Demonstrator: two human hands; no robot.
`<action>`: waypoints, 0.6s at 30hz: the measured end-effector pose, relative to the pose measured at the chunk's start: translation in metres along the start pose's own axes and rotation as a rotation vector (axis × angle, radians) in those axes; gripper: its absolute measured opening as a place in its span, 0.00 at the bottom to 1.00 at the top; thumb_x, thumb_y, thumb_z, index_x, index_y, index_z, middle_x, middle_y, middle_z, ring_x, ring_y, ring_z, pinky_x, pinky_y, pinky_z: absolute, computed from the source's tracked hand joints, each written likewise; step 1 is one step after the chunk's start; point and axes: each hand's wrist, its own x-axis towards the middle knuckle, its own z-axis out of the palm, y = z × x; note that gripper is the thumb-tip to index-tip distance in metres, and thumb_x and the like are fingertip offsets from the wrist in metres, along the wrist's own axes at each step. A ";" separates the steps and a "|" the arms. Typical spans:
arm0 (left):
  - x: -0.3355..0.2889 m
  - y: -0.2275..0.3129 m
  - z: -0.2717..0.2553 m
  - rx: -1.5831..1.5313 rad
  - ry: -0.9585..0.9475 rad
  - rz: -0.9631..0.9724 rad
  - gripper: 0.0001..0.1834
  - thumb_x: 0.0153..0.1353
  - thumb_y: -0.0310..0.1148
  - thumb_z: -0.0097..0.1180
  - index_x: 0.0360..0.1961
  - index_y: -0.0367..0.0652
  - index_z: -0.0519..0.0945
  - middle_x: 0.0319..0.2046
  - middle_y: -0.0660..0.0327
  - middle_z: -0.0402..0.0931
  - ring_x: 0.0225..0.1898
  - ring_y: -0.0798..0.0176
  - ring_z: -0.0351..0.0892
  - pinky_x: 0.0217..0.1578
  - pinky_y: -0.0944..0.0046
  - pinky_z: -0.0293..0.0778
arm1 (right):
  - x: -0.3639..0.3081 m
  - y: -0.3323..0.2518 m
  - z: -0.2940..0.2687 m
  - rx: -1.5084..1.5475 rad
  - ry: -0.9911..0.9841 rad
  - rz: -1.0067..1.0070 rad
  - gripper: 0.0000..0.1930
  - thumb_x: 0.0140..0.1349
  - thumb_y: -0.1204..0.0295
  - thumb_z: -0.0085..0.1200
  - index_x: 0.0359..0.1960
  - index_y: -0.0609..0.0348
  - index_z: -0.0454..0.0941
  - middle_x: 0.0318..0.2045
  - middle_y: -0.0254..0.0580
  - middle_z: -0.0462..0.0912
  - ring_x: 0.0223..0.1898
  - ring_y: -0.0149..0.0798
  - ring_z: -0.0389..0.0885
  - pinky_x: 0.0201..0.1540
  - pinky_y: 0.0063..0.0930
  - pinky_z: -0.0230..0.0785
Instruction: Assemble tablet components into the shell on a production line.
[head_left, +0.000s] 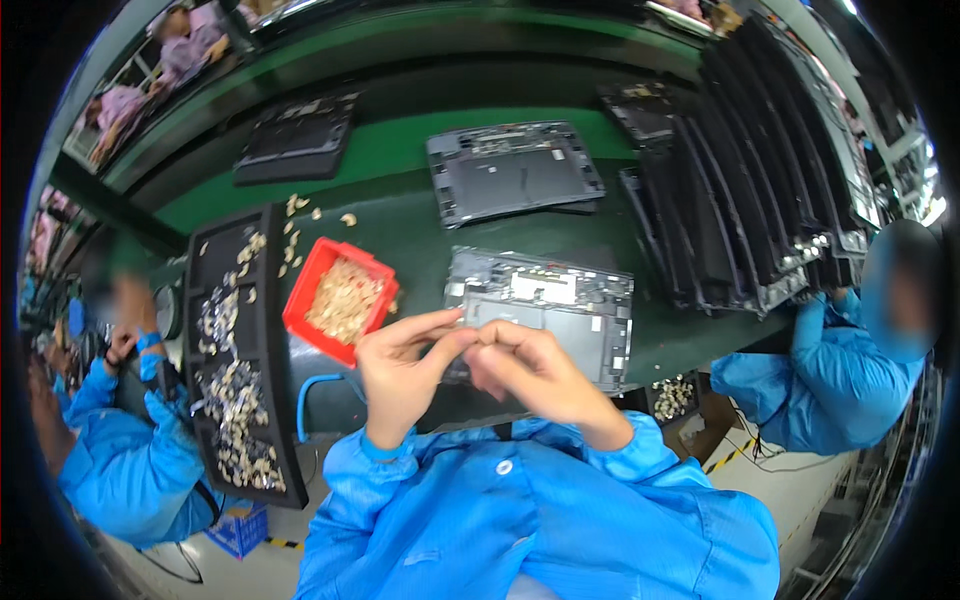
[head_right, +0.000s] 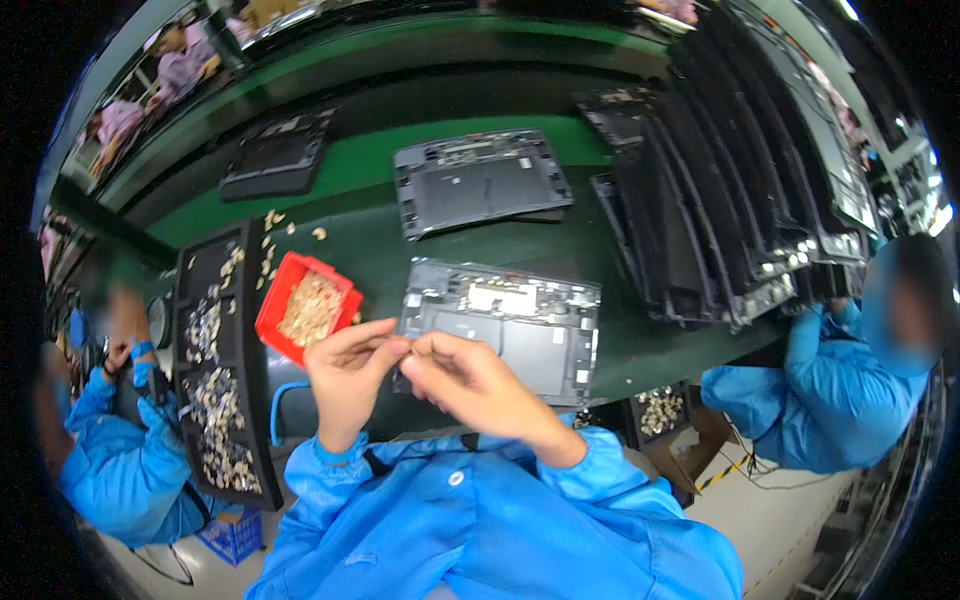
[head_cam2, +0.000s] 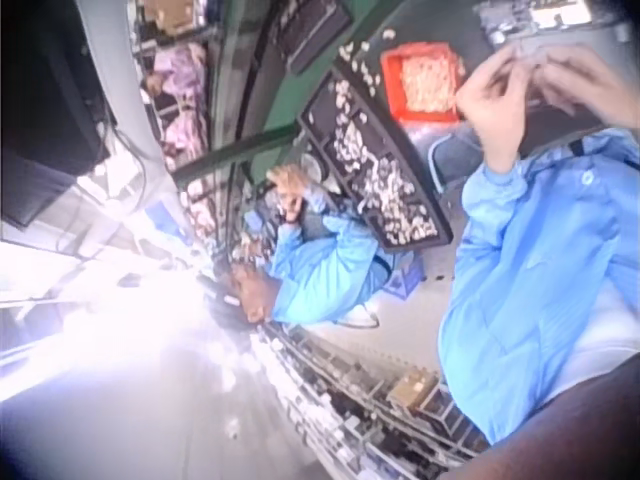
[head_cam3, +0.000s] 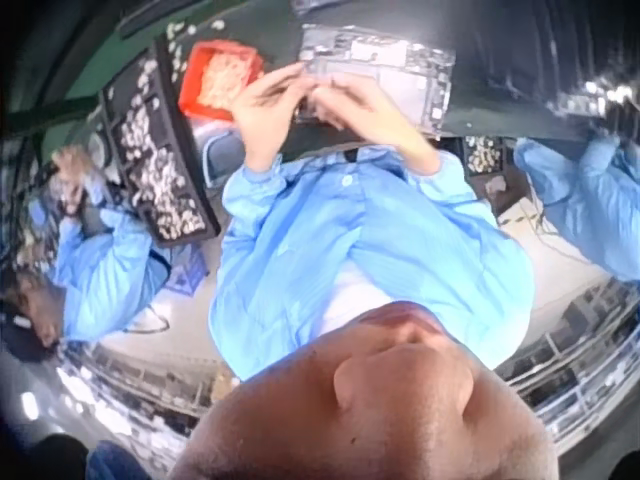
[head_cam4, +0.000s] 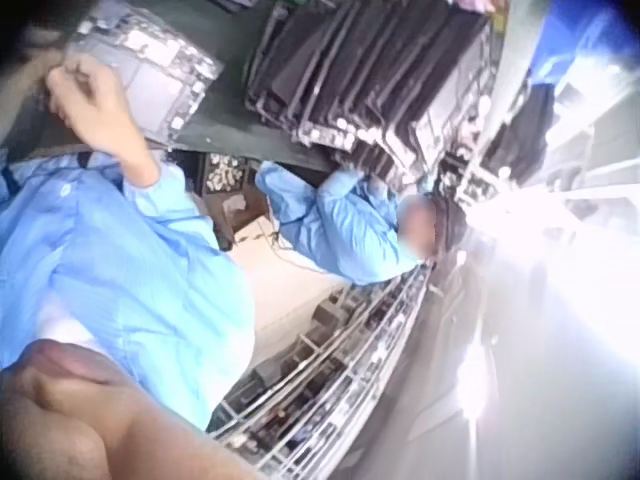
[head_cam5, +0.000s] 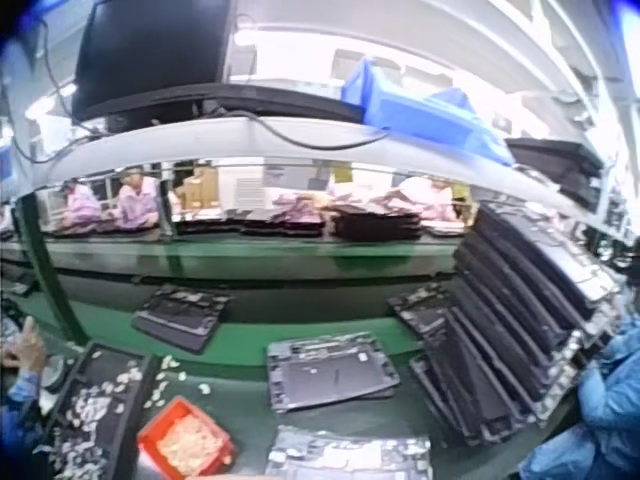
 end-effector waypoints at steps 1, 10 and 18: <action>0.001 -0.003 -0.002 0.089 0.008 0.057 0.16 0.60 0.16 0.65 0.49 0.25 0.81 0.36 0.49 0.87 0.39 0.62 0.87 0.44 0.66 0.83 | 0.003 0.005 0.004 -0.263 0.189 -0.207 0.11 0.71 0.69 0.58 0.47 0.64 0.81 0.34 0.43 0.86 0.34 0.36 0.84 0.36 0.30 0.76; 0.013 -0.006 0.007 -0.097 0.170 0.081 0.16 0.56 0.15 0.69 0.40 0.33 0.74 0.34 0.49 0.87 0.38 0.64 0.87 0.42 0.67 0.82 | 0.020 0.019 0.010 -0.642 0.415 -0.579 0.07 0.62 0.79 0.63 0.41 0.66 0.84 0.37 0.51 0.86 0.42 0.49 0.85 0.46 0.36 0.77; 0.004 -0.015 0.005 0.272 0.148 0.236 0.15 0.60 0.23 0.68 0.49 0.34 0.86 0.41 0.51 0.88 0.41 0.65 0.88 0.44 0.67 0.82 | 0.022 0.023 0.009 -0.507 0.409 -0.514 0.09 0.64 0.82 0.59 0.44 0.65 0.85 0.36 0.47 0.85 0.41 0.43 0.83 0.45 0.32 0.75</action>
